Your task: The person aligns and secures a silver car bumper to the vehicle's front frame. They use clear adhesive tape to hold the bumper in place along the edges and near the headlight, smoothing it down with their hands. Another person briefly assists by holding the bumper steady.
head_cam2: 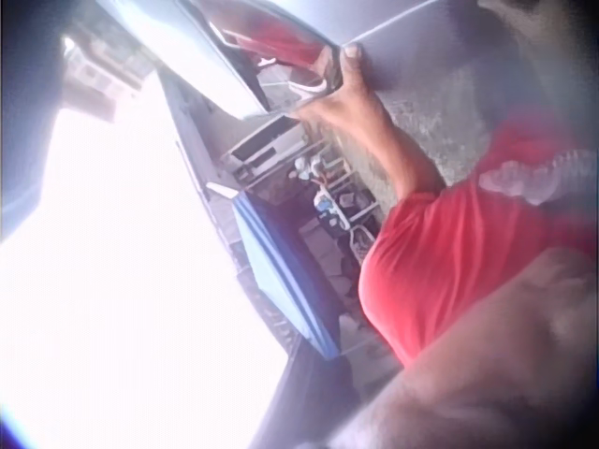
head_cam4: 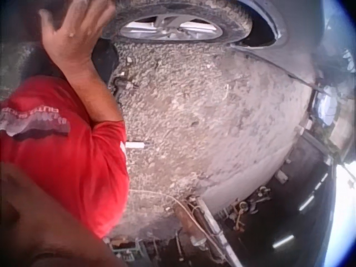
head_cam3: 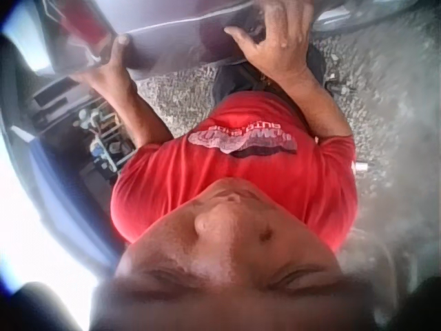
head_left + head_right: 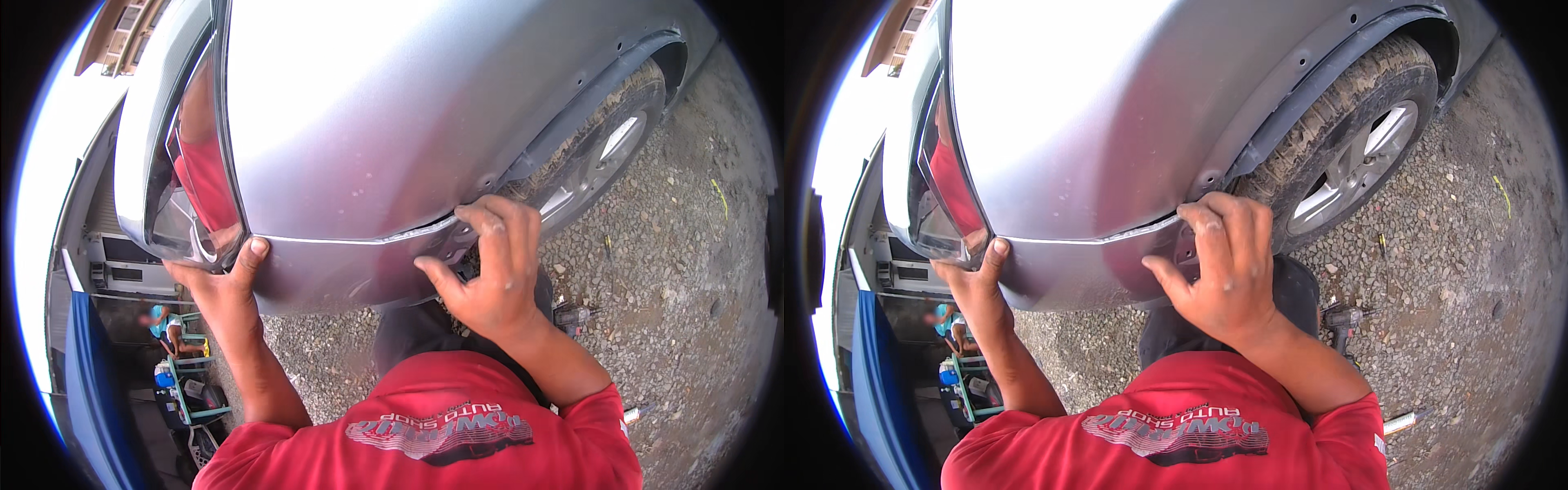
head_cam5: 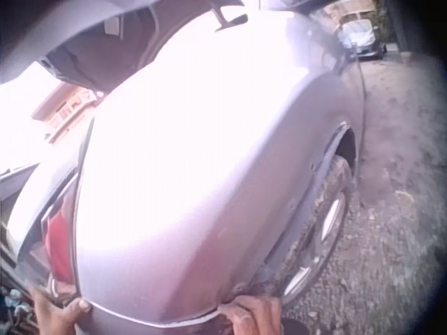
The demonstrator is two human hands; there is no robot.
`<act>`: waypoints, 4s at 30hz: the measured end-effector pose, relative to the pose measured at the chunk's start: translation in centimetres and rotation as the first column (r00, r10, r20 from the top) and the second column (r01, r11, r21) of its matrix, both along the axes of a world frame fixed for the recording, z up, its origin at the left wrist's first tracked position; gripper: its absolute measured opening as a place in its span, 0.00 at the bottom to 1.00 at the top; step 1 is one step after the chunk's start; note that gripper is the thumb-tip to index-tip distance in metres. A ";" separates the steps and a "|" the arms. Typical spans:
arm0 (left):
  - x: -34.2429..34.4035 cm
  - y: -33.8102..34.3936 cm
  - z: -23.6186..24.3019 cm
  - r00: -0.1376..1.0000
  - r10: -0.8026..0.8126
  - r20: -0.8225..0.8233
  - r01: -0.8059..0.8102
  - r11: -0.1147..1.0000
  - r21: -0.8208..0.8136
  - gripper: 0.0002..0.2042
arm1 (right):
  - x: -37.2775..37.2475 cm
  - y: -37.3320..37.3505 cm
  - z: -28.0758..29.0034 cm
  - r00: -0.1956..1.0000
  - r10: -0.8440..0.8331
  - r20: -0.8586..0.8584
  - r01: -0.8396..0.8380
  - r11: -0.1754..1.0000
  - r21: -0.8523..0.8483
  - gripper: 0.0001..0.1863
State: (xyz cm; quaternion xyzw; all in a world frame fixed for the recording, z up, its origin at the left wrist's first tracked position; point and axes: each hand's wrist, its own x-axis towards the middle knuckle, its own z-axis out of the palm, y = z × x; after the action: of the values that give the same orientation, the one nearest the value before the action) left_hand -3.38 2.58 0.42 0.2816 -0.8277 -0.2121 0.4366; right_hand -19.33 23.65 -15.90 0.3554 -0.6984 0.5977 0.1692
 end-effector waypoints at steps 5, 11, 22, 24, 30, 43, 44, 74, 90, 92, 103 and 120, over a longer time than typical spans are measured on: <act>0.4 -1.1 0.0 0.998 0.047 0.049 -0.042 0.995 -0.089 0.54 | -1.0 -0.2 1.1 0.989 0.064 0.135 -0.067 0.998 0.015 0.33; 0.8 -1.2 -0.1 0.999 0.045 0.029 -0.041 0.992 -0.118 0.52 | -0.5 0.2 2.0 0.969 0.086 0.233 -0.095 0.995 0.028 0.31; 0.9 -0.7 0.1 0.999 0.042 0.035 -0.041 0.999 -0.029 0.48 | -1.3 0.3 2.2 0.979 0.121 0.166 -0.131 0.990 0.051 0.29; 0.9 -0.7 0.1 0.998 0.049 0.044 -0.046 0.997 -0.067 0.47 | -0.5 0.0 1.3 0.996 0.038 0.079 -0.038 0.999 0.000 0.28; 0.4 -0.9 0.2 0.998 0.036 0.057 -0.029 0.993 -0.116 0.49 | -0.8 -0.2 0.1 0.974 -0.141 -0.177 0.153 0.987 0.054 0.28; 0.5 -0.7 0.5 0.991 0.095 0.097 -0.088 0.993 -0.082 0.45 | 6.0 -0.4 6.0 0.351 0.722 -0.596 -0.932 0.208 -0.296 0.17; 0.5 -0.8 0.3 0.990 0.112 0.091 -0.099 0.986 -0.133 0.45 | 6.0 -0.4 6.4 0.271 0.723 -0.635 -0.957 0.131 -0.260 0.18; 0.1 0.5 0.9 0.993 0.117 0.011 -0.117 0.993 0.012 0.70 | 3.8 -8.1 9.1 0.344 0.766 -0.543 -0.920 0.390 -0.033 0.16; -0.3 1.2 0.4 0.994 0.094 -0.058 -0.089 0.993 0.075 0.56 | 5.9 -4.6 9.3 0.143 0.763 -0.631 -0.983 0.183 -0.002 0.13; 0.2 1.0 0.6 0.996 0.091 -0.012 -0.089 0.991 0.099 0.56 | 3.8 -4.7 8.1 0.158 0.730 -0.665 -0.982 0.186 -0.030 0.13; 0.8 1.1 0.8 0.997 0.073 0.003 -0.073 0.987 0.144 0.57 | -1.6 -7.5 2.5 0.314 0.682 -0.661 -0.948 0.260 -0.181 0.18; 2.7 -1.4 0.3 0.996 0.078 0.052 -0.079 0.996 0.029 0.45 | -1.2 -0.9 -7.0 0.675 0.479 0.562 -0.200 0.851 -0.486 0.34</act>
State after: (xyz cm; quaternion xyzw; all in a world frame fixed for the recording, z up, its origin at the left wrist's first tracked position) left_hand -0.69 1.23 0.76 0.3261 -0.8235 -0.2003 0.4189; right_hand -20.57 22.75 -22.87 0.2045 -0.4997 0.8298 -0.1410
